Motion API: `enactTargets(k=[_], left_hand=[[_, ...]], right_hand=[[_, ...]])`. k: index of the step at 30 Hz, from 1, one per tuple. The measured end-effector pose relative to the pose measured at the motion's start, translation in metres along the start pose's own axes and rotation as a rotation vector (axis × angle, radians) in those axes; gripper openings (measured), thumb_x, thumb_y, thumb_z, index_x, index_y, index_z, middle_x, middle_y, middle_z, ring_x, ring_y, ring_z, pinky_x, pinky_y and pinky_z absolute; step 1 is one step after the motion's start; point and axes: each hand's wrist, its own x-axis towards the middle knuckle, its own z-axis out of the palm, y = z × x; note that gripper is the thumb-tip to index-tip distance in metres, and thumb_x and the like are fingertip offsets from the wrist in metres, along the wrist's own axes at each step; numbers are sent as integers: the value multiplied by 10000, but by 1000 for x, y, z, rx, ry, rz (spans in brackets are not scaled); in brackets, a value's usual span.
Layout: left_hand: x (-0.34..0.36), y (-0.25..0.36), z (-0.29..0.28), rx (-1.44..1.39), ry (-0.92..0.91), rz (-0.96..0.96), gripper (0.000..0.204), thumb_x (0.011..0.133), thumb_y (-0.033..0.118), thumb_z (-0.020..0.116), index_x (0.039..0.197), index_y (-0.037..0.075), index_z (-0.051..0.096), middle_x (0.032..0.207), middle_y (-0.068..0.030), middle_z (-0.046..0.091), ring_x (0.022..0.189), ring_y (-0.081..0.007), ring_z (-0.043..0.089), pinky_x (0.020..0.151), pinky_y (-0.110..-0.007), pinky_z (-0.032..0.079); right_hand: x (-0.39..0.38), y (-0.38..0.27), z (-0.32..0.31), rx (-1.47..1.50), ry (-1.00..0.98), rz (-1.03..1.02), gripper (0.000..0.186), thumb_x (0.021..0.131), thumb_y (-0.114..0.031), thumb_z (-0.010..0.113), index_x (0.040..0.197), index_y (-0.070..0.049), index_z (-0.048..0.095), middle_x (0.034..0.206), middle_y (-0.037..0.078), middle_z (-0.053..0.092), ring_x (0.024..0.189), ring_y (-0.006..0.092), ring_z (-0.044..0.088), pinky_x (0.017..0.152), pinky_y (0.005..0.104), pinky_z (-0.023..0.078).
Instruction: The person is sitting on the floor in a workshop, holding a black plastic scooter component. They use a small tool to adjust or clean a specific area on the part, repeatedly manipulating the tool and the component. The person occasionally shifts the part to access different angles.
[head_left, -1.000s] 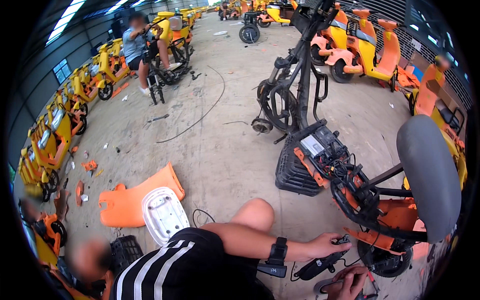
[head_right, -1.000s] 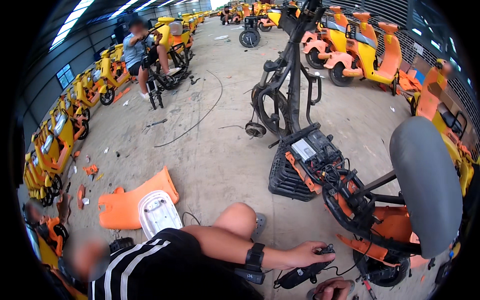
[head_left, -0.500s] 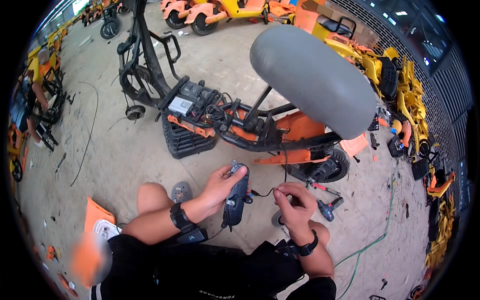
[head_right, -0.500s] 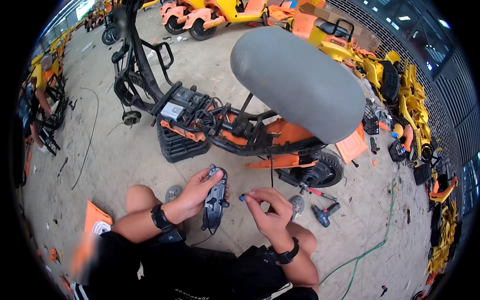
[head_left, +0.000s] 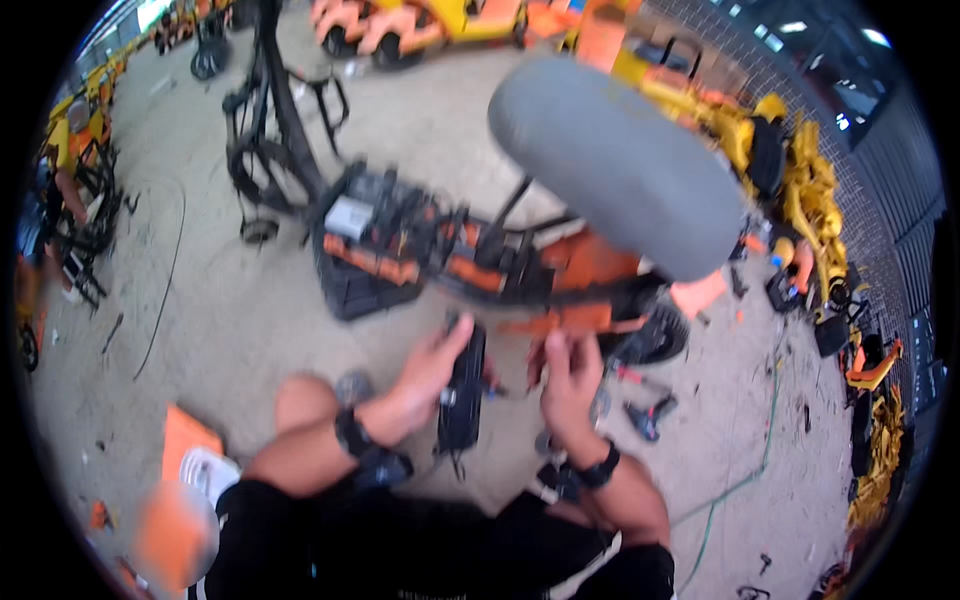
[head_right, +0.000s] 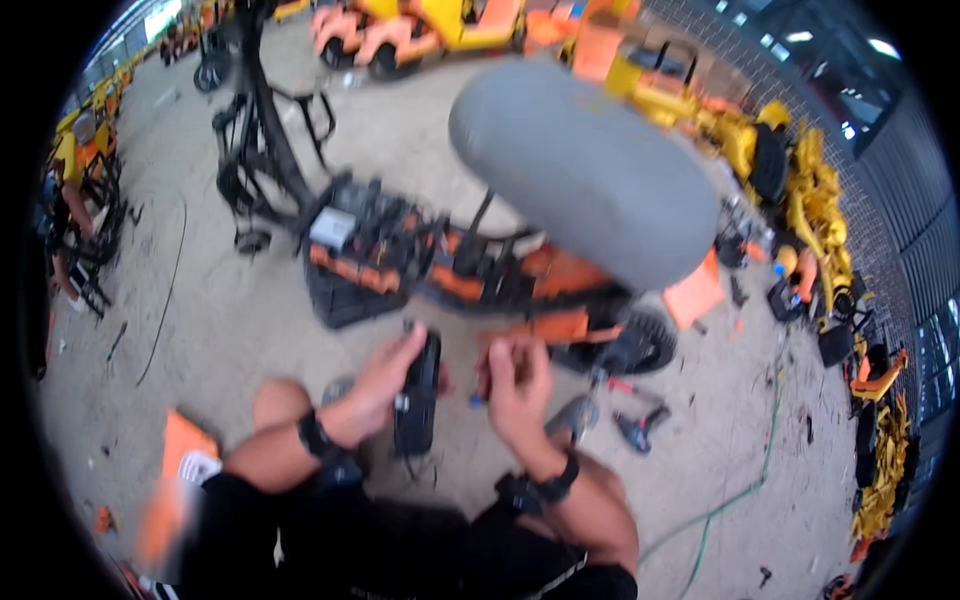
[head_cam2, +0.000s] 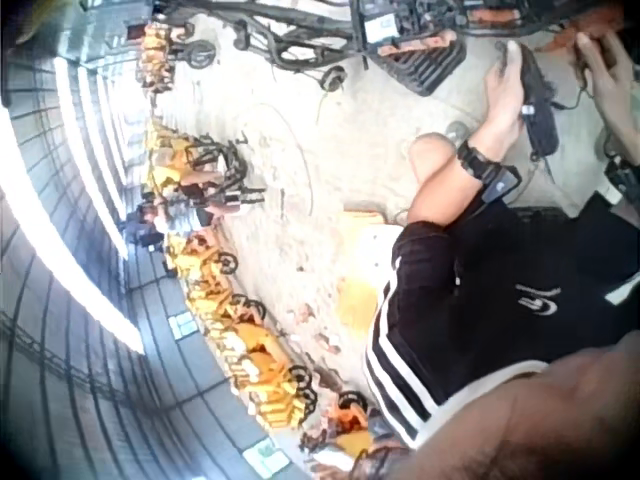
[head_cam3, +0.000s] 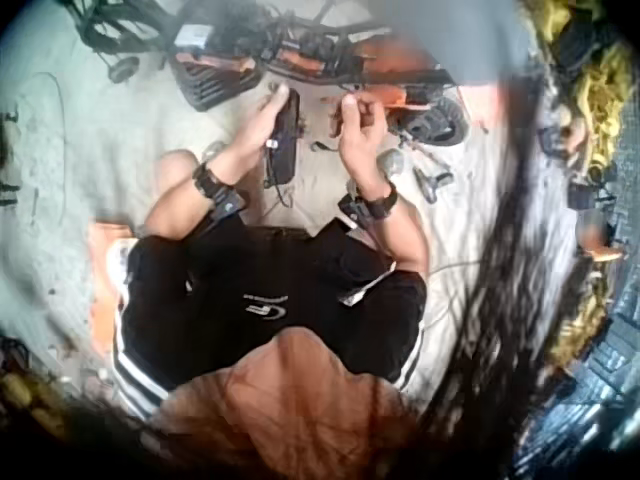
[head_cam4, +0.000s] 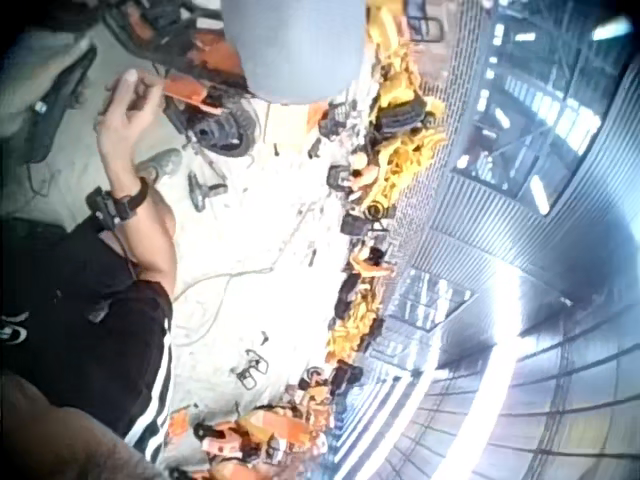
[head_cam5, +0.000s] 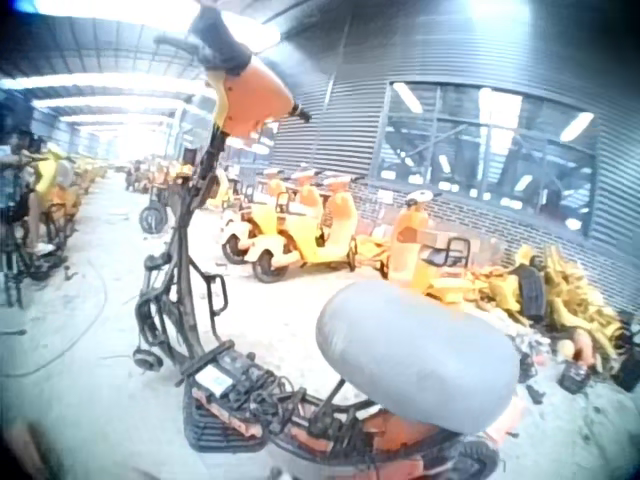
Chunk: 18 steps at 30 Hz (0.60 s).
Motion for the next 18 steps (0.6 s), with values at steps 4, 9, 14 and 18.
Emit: enactTargets(k=[4,9,14,18], left_hand=[[-10,10,-1,-71,91,41,473,998,504,443,1037,35,485,846,-147,640,656,-286,675,620,-399,587],[-4,5,-10,-77,57,73,410,1008,471,448,1076,68,422,802,-133,601,602,-254,650,547,-377,564],[-15,-10,-10,31,-69,-64,387,1016,437,450,1018,50,462,781,-133,615,575,-226,640,503,-347,544],[-17,-12,3,69,-62,-145,466,1021,454,404,962,6,513,717,-150,611,520,-244,617,449,-334,515]], right_hand=[[-18,9,-13,-302,-123,41,231,968,-161,600,805,3,610,626,15,598,530,51,538,486,202,414],[-20,7,-9,-187,-188,134,295,993,-175,557,766,6,609,645,38,617,547,78,570,498,218,444],[-23,14,-7,-228,-375,114,315,1028,-156,467,789,28,559,717,74,615,612,111,586,534,242,475],[-19,5,-4,-291,-393,25,281,998,-122,516,778,34,592,671,74,640,582,116,617,518,250,481]])
